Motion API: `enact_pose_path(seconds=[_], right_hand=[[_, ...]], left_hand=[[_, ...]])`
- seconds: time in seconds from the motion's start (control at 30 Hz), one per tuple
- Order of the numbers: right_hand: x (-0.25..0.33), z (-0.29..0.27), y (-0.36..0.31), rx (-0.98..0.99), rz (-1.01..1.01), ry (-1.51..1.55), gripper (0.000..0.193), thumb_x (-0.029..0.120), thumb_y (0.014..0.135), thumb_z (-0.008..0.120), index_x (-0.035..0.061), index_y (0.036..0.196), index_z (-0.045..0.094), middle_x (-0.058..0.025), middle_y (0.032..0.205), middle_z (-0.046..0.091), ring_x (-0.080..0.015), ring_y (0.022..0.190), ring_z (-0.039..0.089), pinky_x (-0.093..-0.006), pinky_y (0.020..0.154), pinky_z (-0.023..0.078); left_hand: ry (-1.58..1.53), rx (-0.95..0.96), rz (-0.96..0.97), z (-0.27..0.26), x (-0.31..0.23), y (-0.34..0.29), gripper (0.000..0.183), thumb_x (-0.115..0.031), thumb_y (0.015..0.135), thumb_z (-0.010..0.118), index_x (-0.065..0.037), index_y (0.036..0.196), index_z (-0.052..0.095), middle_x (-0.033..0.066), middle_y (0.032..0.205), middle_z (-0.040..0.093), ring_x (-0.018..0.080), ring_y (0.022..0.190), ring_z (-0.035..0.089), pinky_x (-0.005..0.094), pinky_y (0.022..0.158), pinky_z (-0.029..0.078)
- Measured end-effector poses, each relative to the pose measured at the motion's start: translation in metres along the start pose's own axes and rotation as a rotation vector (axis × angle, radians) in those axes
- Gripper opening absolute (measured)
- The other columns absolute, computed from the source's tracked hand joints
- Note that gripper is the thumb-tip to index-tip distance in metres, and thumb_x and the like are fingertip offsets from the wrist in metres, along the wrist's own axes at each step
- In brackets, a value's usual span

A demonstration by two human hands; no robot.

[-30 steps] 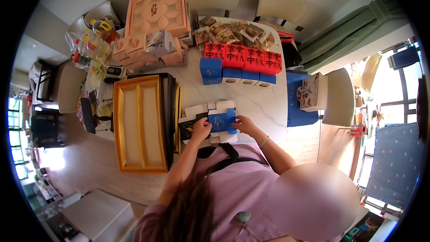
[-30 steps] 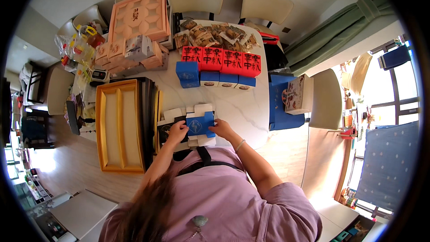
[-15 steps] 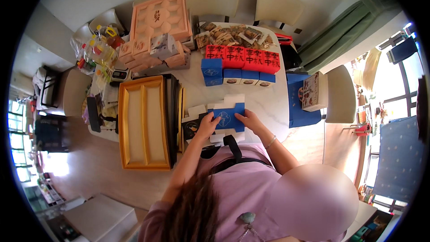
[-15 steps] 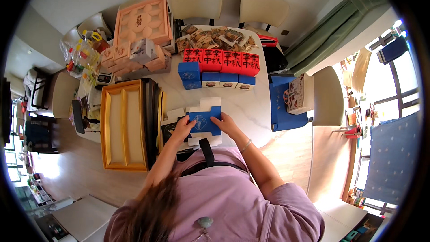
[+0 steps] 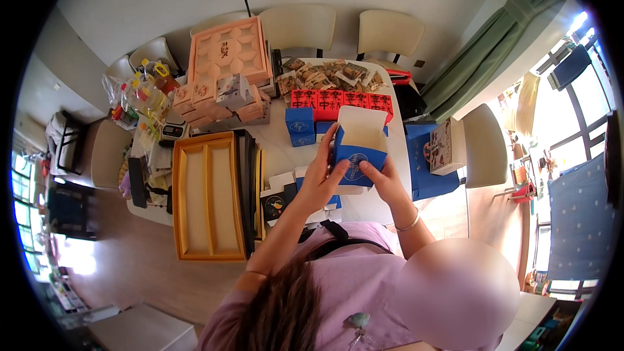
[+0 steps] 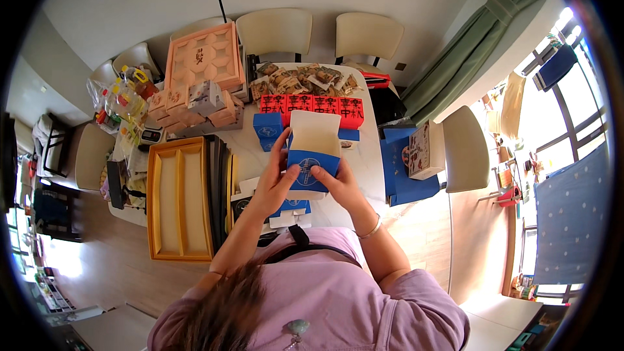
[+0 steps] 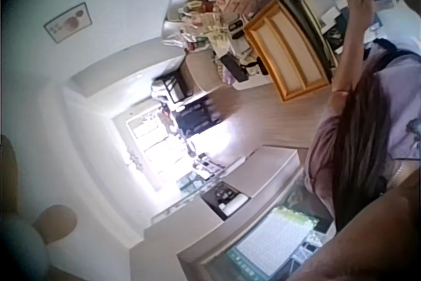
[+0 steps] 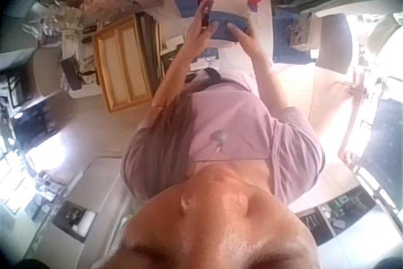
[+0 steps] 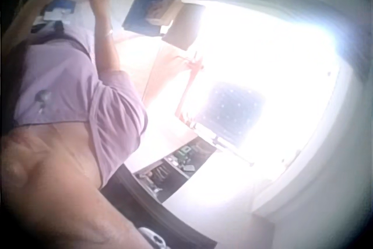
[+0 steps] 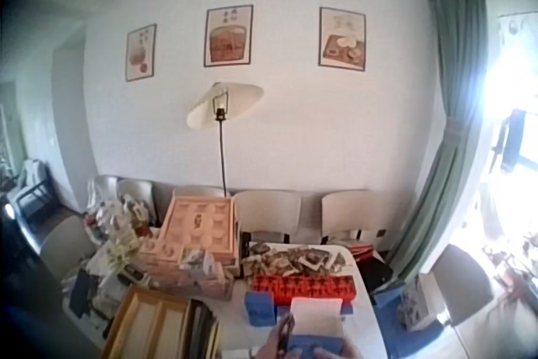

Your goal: The person assembles small blue and black cardboard boxes by hand. They fold the flaps of the flat-packed boxes into shape and place them on a table alongside other assembled boxes and packaging materials.

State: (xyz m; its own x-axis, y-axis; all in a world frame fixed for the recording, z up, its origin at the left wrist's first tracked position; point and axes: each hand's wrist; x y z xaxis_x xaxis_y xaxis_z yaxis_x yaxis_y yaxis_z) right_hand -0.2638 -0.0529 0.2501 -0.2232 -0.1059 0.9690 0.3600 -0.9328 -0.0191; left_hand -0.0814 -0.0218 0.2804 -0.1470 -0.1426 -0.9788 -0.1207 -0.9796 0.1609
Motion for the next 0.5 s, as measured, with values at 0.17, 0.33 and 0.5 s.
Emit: enact_pose_path(seconds=[0.17,0.33,0.5], right_hand=[[0.008,-0.016,-0.011,0.05,-0.004,0.164,0.058,0.036,0.097,0.056,0.0006,0.139,0.038,-0.0108,0.129,0.055,-0.0198,0.115,0.056,-0.0362,0.1,0.045],[0.034,0.001,-0.011,0.006,0.181,0.537,0.069,0.058,0.098,0.037,0.0027,0.138,0.044,-0.0108,0.133,0.055,-0.0227,0.121,0.054,-0.0388,0.104,0.041],[0.042,0.004,-0.012,-0.014,0.268,0.615,0.051,0.044,0.099,0.047,0.0028,0.13,0.052,-0.0106,0.124,0.06,-0.022,0.113,0.058,-0.0366,0.095,0.047]], left_hand=[[0.134,-0.088,0.206,0.006,-0.004,-0.01,0.08,-0.007,0.082,0.073,-0.006,0.146,0.025,0.0138,0.117,0.055,0.0236,0.104,0.061,0.0319,0.079,0.053],[0.341,-0.189,0.5,0.01,0.023,-0.017,0.073,-0.009,0.074,0.081,-0.006,0.135,0.041,0.018,0.107,0.056,0.0319,0.089,0.059,0.0368,0.074,0.05],[0.346,-0.112,0.545,0.004,0.022,-0.018,0.067,-0.007,0.078,0.075,-0.005,0.135,0.041,0.0184,0.107,0.055,0.0322,0.088,0.057,0.037,0.073,0.049]])
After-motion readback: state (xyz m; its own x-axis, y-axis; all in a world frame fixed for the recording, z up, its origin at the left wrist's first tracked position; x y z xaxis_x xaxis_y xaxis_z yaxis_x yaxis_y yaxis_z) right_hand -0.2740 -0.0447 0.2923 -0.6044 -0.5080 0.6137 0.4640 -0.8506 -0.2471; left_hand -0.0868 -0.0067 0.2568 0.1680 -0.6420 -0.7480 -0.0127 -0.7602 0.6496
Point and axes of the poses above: each hand's wrist, its own y-axis towards the middle knuckle, its own z-axis out of the palm, x = y × z
